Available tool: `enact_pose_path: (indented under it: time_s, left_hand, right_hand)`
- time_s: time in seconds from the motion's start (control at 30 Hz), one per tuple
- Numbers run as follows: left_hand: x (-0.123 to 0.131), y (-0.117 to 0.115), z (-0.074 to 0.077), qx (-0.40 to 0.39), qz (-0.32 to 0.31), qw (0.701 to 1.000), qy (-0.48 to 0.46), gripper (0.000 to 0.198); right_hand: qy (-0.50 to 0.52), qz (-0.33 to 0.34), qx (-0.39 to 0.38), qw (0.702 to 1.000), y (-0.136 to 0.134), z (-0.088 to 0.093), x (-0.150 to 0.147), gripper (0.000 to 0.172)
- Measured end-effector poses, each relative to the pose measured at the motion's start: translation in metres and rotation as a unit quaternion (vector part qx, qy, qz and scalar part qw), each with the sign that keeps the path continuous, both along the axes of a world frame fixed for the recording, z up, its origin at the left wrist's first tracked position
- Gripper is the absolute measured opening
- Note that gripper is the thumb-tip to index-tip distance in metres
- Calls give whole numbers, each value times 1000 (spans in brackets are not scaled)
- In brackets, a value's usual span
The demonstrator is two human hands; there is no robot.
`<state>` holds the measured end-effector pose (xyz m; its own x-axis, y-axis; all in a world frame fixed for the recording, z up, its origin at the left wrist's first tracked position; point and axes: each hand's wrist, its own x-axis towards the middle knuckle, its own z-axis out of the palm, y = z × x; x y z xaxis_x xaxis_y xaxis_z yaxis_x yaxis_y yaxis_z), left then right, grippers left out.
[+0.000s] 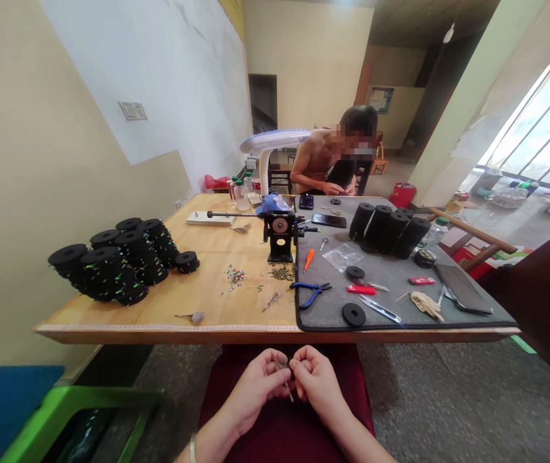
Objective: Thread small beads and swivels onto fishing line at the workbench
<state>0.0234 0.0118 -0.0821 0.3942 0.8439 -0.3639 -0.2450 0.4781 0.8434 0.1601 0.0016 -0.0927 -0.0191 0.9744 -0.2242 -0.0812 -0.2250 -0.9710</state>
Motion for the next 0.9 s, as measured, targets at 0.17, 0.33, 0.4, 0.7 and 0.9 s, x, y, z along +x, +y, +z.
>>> enact_pose_path:
  time_s: [0.17, 0.33, 0.4, 0.7, 0.9]
  left_hand:
    - [0, 0, 4, -26, 9, 999, -25, 23]
    - [1, 0, 2, -18, 51, 998, -19, 22]
    - [1, 1, 0, -17, 59, 998, -22, 22]
    - [-1, 4, -3, -37, 76, 996, -29, 22]
    - [-1, 3, -4, -34, 73, 996, -27, 23]
  right_hand:
    - [30, 4, -26, 999, -1, 1, 1, 33]
    - [35, 8, -44, 998, -3, 1, 3, 35]
    - [33, 12, -51, 998, -4, 3, 3, 35]
    - [34, 38, -73, 996, -9, 6, 1, 29]
    - [29, 40, -81, 995, -8, 9, -1, 29]
